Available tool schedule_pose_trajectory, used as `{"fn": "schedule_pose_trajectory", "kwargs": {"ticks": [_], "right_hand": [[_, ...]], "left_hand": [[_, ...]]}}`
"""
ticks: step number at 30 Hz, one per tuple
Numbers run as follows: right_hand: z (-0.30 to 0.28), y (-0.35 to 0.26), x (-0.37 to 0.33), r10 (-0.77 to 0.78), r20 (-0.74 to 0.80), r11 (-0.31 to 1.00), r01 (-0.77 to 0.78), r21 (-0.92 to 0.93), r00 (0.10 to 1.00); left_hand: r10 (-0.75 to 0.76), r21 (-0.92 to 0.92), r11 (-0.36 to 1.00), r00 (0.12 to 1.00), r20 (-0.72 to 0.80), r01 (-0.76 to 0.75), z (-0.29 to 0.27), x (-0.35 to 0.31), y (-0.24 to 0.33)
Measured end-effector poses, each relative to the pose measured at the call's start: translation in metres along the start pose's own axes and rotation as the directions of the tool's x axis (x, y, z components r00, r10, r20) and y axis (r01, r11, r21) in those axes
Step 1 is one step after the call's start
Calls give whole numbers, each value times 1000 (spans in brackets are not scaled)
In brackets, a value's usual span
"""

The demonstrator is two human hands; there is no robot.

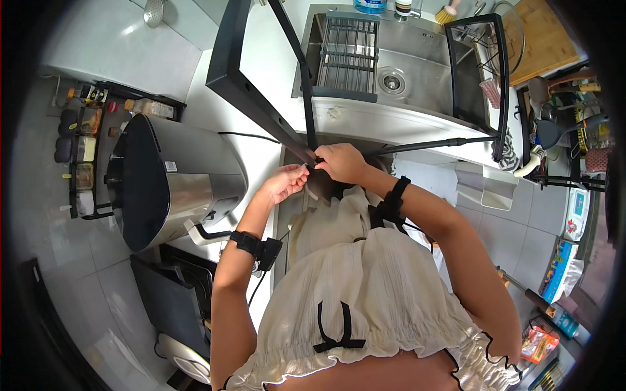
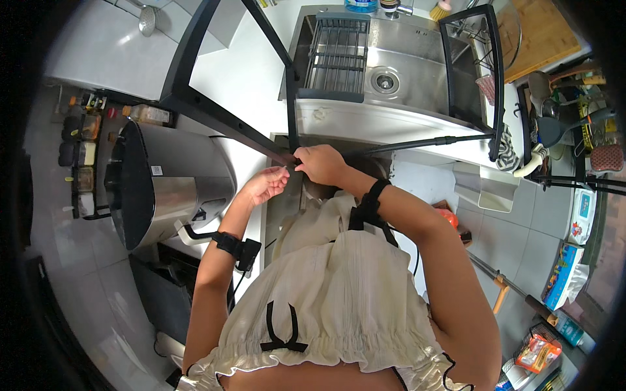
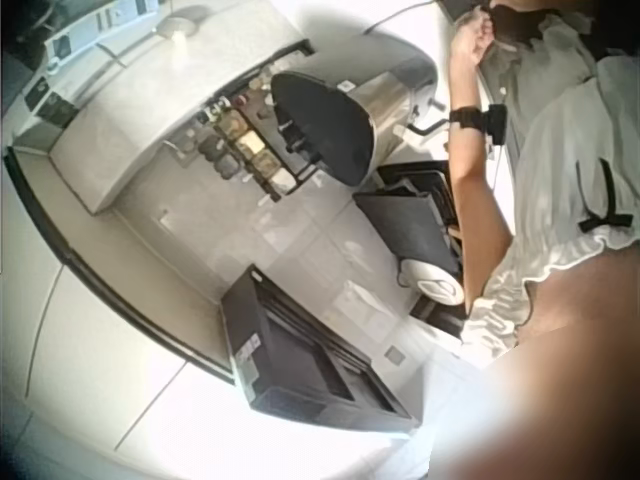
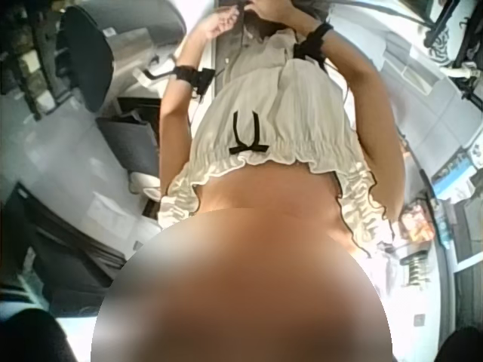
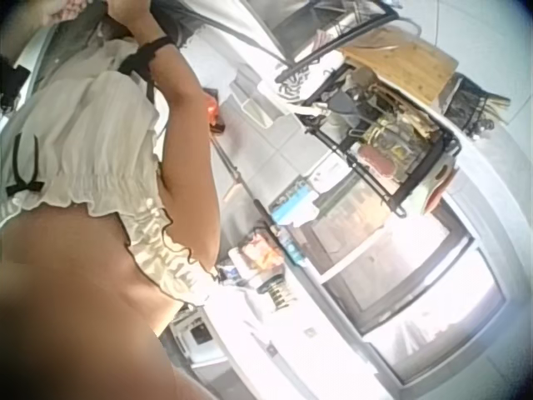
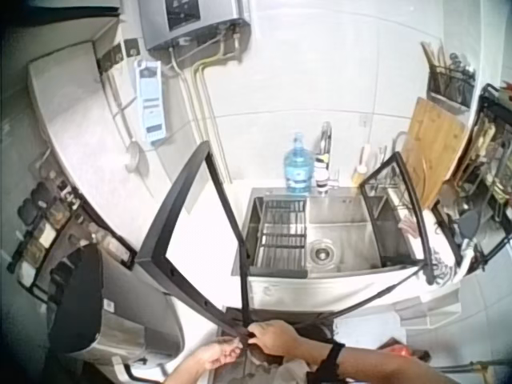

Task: Assembling a black metal dish drying rack frame over a kitchen sink.

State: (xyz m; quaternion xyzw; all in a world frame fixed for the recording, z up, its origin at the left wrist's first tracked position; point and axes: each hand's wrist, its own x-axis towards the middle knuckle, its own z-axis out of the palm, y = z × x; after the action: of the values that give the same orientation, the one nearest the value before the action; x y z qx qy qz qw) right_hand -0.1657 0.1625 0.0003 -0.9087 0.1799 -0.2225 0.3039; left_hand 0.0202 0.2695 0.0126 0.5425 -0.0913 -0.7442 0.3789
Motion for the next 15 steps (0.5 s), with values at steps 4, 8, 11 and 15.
{"fn": "schedule_pose_trajectory", "kwargs": {"ticks": [4, 8, 11, 15], "right_hand": [[-3, -4, 2, 22, 37, 1000, -22, -7, 999], [-2, -1, 2, 3, 53, 1000, -3, 7, 999], [-5, 3, 0, -21, 79, 998, 17, 56, 997], [-10, 2, 1, 45, 145, 991, -63, 117, 988]], "left_hand": [[100, 165, 981, 995, 5, -99, -10, 12, -17], [273, 430, 867, 962, 14, -252, -12, 24, -31], [354, 438, 837, 935, 26, -329, -11, 25, -37], [352, 373, 861, 935, 50, -345, -12, 22, -33]]}}
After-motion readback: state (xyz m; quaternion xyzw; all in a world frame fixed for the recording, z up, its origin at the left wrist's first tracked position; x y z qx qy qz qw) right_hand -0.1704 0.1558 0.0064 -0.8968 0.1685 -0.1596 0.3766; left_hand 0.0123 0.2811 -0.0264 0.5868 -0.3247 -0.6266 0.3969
